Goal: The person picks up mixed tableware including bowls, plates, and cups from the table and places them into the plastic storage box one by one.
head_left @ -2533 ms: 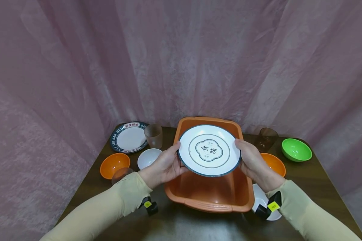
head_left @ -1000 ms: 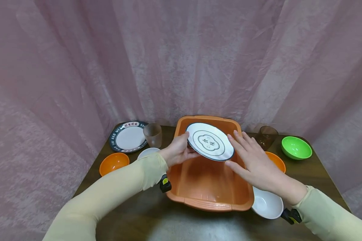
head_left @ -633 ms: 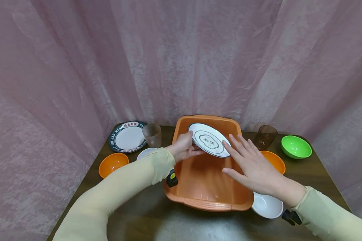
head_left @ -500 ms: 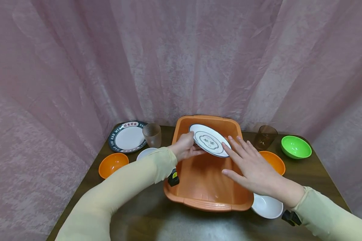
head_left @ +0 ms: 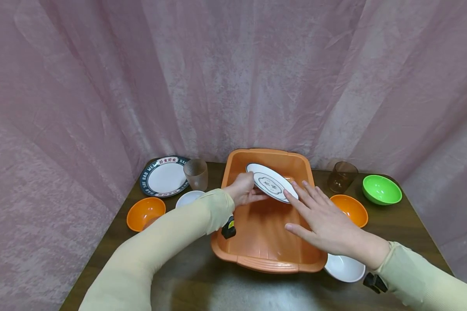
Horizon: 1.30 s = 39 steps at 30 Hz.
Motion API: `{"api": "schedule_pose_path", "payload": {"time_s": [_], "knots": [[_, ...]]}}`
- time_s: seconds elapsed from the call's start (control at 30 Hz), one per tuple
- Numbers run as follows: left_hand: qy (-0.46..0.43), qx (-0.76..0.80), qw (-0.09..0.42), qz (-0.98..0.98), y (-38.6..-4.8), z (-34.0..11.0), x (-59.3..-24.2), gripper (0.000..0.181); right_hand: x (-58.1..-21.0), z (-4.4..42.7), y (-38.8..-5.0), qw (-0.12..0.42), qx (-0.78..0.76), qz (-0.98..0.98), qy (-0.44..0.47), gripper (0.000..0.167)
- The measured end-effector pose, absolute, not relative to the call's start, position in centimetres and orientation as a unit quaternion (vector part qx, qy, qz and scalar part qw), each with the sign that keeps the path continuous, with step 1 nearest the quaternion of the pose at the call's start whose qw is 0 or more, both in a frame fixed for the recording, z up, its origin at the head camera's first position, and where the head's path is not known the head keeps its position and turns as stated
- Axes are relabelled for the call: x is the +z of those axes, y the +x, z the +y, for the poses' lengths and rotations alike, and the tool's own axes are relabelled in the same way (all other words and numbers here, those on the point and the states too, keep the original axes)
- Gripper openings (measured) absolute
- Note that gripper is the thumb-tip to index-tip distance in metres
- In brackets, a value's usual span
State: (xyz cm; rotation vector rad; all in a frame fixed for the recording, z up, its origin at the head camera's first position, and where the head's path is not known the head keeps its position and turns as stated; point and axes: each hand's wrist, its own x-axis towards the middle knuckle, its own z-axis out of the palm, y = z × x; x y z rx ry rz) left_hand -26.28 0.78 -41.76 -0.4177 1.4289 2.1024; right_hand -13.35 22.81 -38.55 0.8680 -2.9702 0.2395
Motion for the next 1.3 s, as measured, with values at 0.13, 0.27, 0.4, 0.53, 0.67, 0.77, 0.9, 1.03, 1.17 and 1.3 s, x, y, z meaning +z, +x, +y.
{"api": "schedule_pose_path", "payload": {"time_s": [0.13,0.27,0.4,0.53,0.67,0.77,0.9,1.03,1.17,1.3], "knots": [[-0.163,0.784,0.278,0.530,-26.4,1.0,-41.9,0.053,-38.7,22.8,-13.3,0.016,0.076,-0.958,0.278,0.082],[-0.171,0.787,0.275,0.526,-26.5,1.2,-42.2,0.051,-38.7,22.8,-13.3,0.020,0.076,-0.957,0.280,0.081],[-0.165,0.782,0.273,0.535,-26.5,1.3,-42.3,0.050,-38.8,22.7,-13.3,0.019,0.074,-0.956,0.282,0.081],[-0.163,0.776,0.273,0.544,-26.6,1.4,-42.5,0.049,-38.9,22.7,-13.2,0.016,0.071,-0.956,0.283,0.082],[-0.167,0.769,0.277,0.551,-26.5,1.4,-42.8,0.048,-39.0,22.7,-13.2,0.015,0.072,-0.956,0.283,0.082],[-0.170,0.766,0.279,0.554,-26.3,1.3,-43.0,0.049,-39.1,22.7,-13.1,0.014,0.074,-0.957,0.282,0.083],[-0.166,0.765,0.280,0.555,-26.3,1.3,-43.1,0.048,-39.1,22.6,-13.1,0.012,0.073,-0.957,0.282,0.082],[-0.163,0.770,0.284,0.548,-26.4,1.3,-43.2,0.050,-39.2,22.5,-13.1,0.014,0.068,-0.956,0.286,0.082],[-0.172,0.773,0.291,0.537,-26.6,1.2,-43.2,0.055,-39.3,22.5,-13.0,0.016,0.069,-0.956,0.286,0.082],[-0.174,0.766,0.300,0.542,-26.7,0.8,-43.1,0.057,-39.5,22.5,-12.9,0.012,0.070,-0.956,0.285,0.081]]}}
